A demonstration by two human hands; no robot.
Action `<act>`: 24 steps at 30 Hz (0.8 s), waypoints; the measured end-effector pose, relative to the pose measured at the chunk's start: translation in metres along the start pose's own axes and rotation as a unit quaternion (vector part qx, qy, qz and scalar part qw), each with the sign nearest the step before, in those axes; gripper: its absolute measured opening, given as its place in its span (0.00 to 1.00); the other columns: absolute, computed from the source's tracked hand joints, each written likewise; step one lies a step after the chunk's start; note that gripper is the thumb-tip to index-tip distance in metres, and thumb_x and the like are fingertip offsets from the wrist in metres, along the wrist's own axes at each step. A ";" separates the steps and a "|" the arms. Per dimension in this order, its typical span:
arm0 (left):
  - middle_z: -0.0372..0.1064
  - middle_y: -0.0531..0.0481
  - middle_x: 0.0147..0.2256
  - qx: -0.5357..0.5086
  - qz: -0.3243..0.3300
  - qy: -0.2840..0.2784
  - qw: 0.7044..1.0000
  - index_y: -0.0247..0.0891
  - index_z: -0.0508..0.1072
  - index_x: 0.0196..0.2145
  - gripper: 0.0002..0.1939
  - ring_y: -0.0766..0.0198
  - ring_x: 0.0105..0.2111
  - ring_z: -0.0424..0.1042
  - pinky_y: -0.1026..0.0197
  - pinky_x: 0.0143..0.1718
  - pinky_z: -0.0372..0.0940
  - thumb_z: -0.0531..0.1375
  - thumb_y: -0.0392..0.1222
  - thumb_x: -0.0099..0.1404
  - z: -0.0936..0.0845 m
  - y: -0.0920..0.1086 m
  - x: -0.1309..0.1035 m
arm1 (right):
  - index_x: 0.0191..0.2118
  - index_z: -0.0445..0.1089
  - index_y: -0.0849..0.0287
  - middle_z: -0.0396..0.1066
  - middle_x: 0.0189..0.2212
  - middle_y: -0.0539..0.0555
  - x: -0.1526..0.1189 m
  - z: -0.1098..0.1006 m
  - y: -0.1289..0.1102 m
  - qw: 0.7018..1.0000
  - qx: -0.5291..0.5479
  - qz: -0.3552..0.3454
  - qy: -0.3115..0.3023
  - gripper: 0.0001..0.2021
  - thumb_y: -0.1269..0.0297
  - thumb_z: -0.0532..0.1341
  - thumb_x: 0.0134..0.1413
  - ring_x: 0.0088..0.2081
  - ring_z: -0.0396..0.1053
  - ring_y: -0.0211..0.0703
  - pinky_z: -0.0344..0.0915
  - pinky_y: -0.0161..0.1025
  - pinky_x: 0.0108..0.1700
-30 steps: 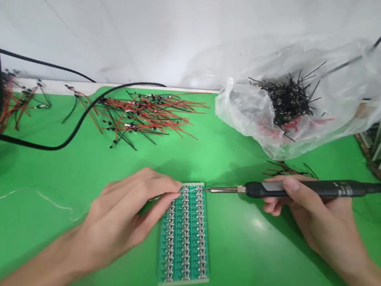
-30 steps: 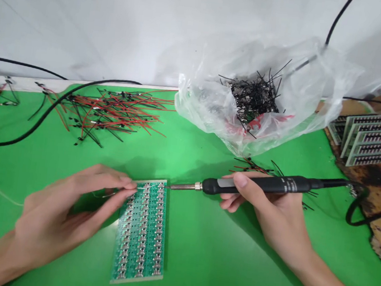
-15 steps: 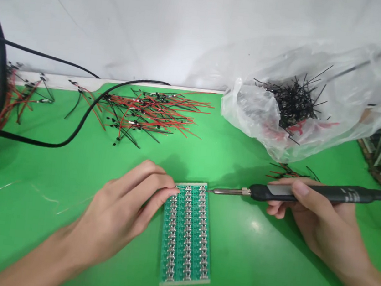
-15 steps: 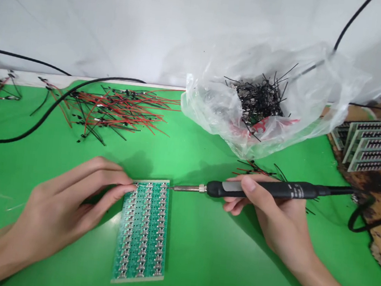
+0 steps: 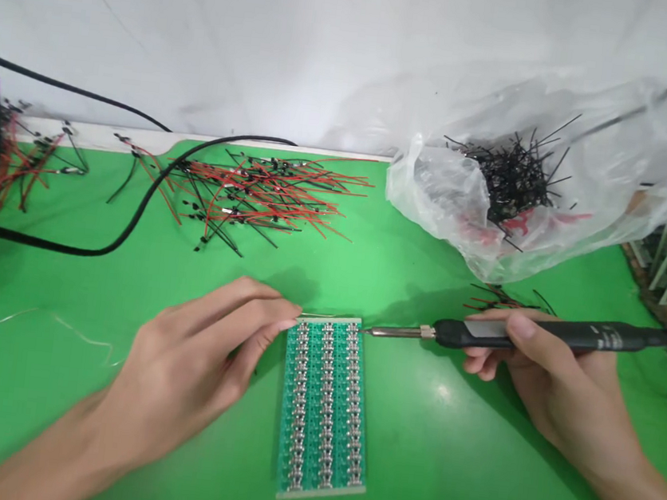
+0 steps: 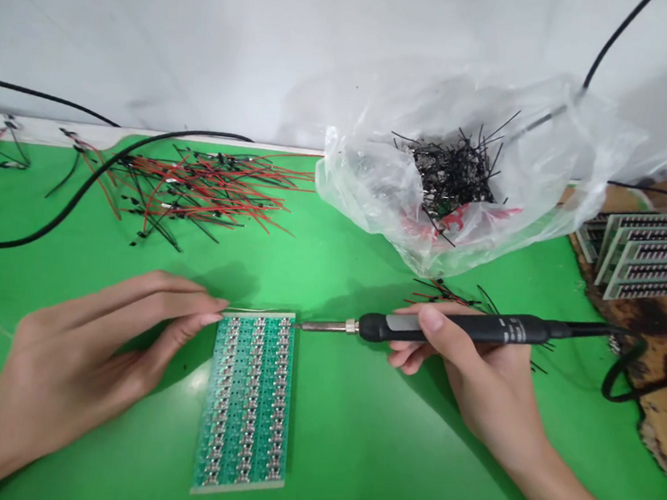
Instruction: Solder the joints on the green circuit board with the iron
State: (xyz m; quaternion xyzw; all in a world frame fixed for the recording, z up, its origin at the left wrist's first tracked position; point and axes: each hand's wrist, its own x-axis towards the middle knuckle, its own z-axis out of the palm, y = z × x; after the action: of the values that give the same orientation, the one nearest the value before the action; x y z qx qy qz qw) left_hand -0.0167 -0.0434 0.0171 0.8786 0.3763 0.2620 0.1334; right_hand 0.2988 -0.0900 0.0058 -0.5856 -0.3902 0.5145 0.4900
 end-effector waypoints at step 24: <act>0.75 0.56 0.39 -0.025 0.015 -0.036 0.999 0.42 0.70 0.44 0.08 0.67 0.37 0.75 0.59 0.41 0.74 0.56 0.33 0.71 0.001 0.004 0.002 | 0.20 0.80 0.61 0.79 0.17 0.57 0.000 0.004 -0.008 0.994 -0.008 0.049 0.098 0.17 0.52 0.72 0.48 0.16 0.75 0.43 0.71 0.32 0.16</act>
State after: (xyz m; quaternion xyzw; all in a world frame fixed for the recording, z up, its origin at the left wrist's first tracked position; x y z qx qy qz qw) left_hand -0.0133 -0.0446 0.0188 0.8895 0.3512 0.2413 0.1651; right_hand 0.2949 -0.0880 0.0135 -0.6555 -0.3156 0.4750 0.4950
